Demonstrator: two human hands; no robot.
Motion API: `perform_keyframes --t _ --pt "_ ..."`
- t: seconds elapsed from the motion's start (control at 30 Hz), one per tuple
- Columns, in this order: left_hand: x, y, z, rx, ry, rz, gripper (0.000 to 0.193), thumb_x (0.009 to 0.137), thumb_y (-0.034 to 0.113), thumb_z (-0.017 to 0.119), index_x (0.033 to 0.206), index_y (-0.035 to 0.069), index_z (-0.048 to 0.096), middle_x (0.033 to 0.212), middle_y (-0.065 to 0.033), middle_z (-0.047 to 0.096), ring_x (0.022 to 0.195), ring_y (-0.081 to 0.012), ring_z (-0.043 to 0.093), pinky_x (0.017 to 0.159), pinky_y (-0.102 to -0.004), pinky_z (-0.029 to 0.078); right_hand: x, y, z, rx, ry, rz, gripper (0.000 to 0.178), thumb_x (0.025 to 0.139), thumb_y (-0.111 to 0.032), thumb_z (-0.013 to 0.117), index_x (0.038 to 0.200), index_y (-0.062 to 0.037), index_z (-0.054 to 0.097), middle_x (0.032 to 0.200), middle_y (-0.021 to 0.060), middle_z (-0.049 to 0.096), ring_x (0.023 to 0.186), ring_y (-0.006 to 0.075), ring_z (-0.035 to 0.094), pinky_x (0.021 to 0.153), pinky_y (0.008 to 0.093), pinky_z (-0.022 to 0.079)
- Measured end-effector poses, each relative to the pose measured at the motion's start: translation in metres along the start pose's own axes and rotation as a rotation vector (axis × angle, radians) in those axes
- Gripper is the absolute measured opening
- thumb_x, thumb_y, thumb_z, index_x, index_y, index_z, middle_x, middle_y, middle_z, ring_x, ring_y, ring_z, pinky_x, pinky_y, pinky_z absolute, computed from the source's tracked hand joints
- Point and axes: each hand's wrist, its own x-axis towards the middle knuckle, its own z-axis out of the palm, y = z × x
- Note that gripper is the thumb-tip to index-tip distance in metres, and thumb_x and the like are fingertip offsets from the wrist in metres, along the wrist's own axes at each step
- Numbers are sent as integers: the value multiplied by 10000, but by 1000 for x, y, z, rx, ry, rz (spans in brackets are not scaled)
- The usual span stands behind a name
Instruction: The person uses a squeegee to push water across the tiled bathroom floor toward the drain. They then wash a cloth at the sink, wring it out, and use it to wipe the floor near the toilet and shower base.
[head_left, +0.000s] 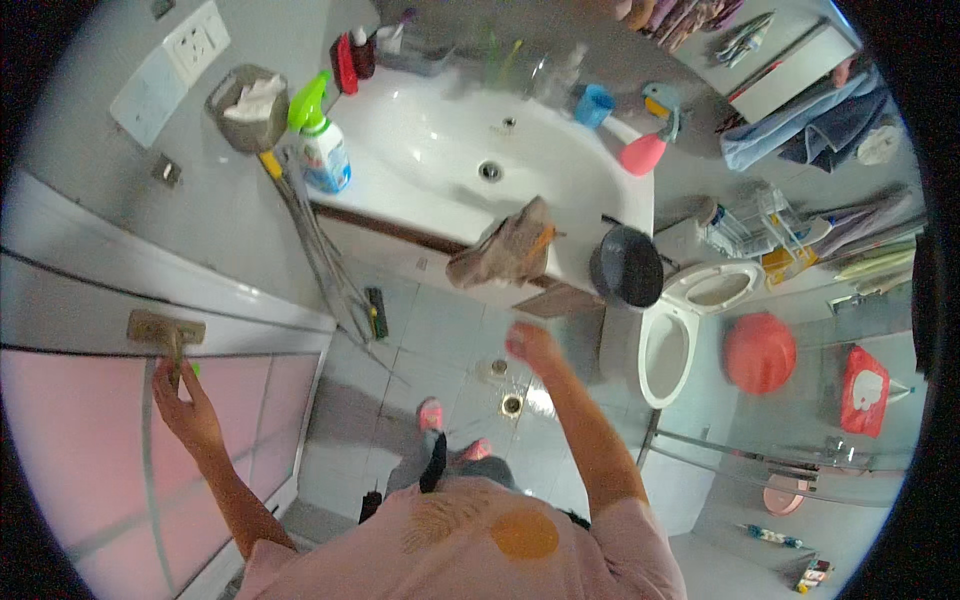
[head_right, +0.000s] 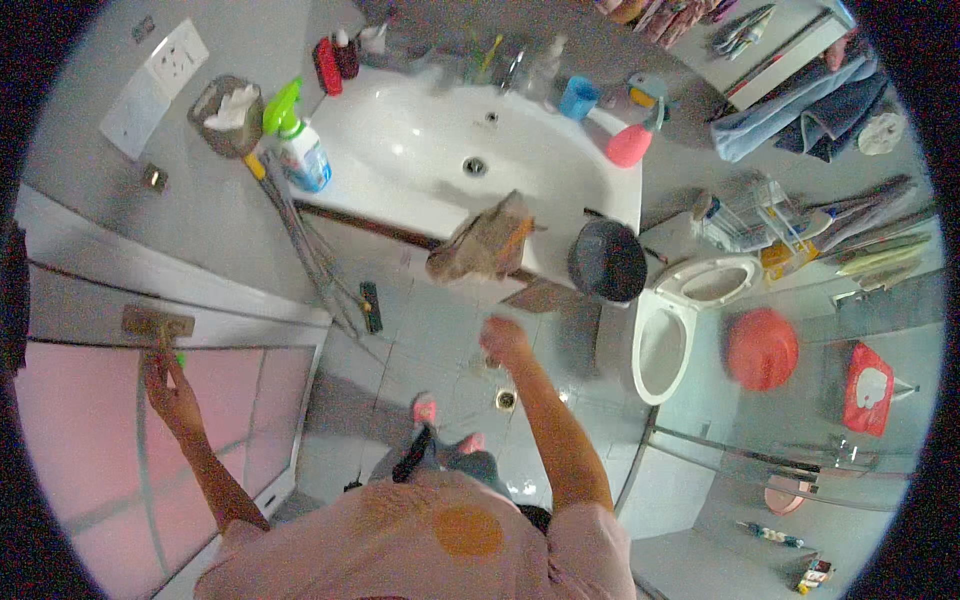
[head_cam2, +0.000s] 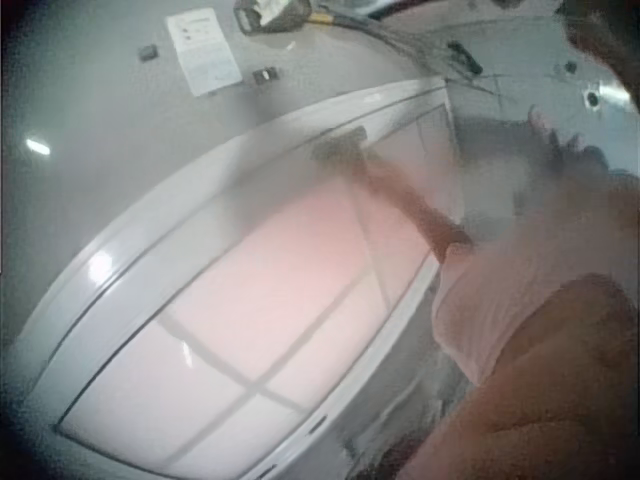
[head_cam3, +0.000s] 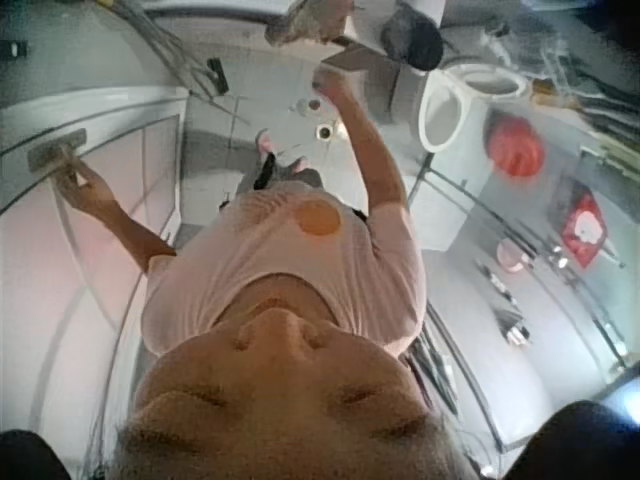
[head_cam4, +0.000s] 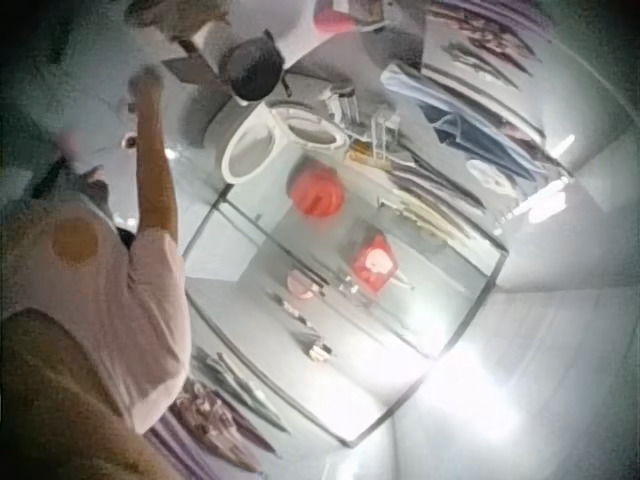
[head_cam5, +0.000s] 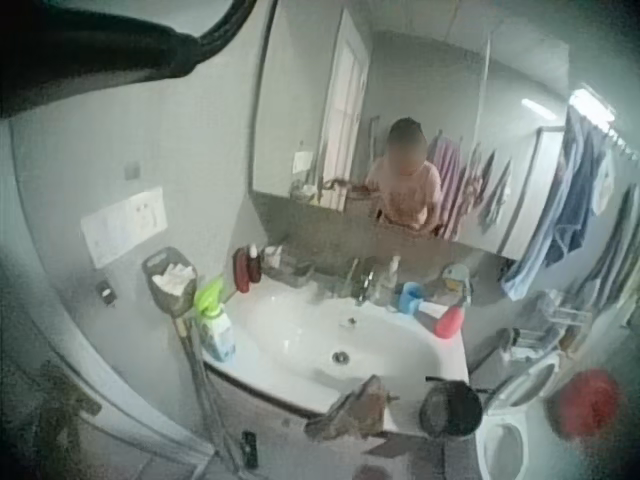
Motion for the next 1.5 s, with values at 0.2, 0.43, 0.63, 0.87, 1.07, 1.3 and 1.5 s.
perform_keyframes --t 0.2,0.43,0.63,0.87,1.07,1.3,1.5 --pt "36 -12 -20 215 -382 -20 511 830 417 338 708 -51 502 627 -150 480 581 -242 488 555 -343 377 43 -75 115 -212 282 127 249 751 -216 545 944 -81 464 866 44 470 752 170 483 678 314 438" --pt "42 -57 3 -183 -496 -402 634 786 582 224 606 40 499 483 -26 417 453 -96 407 413 -251 315 -73 -92 123 -728 136 -444 161 767 -189 501 806 -34 521 747 3 507 668 96 464 598 215 388" --pt "27 -95 42 -639 -244 -509 532 798 547 271 699 73 490 492 5 392 416 -86 354 369 -216 254 -199 -100 65 -805 196 -338 129 766 -149 519 727 -27 528 675 -32 469 629 58 395 559 208 325" --pt "-7 -86 57 -819 -236 -531 394 819 460 336 889 95 467 575 8 432 449 -61 377 366 -185 259 -276 -90 -9 -886 267 -376 129 753 -88 523 650 -35 467 617 -37 423 591 56 377 531 209 315" --pt "-33 -117 50 -478 -172 -245 493 784 521 355 918 68 497 659 -14 478 516 -90 439 398 -198 330 -313 -93 -74 -754 240 -447 163 780 -117 490 633 -83 427 608 -56 404 573 32 350 516 182 282" --pt "-72 -49 19 -256 -241 -175 589 816 511 249 575 11 446 522 -79 414 479 -165 373 456 -313 305 -353 -112 -165 -584 256 -345 180 782 -130 486 633 -108 388 605 -66 371 571 36 346 520 178 282" --pt "-73 -65 8 101 -208 150 601 806 505 276 674 -31 513 590 -168 486 566 -292 475 527 -385 357 -366 -118 -227 -625 326 -360 143 786 -132 494 658 -73 474 609 -64 431 550 30 339 482 179 268"
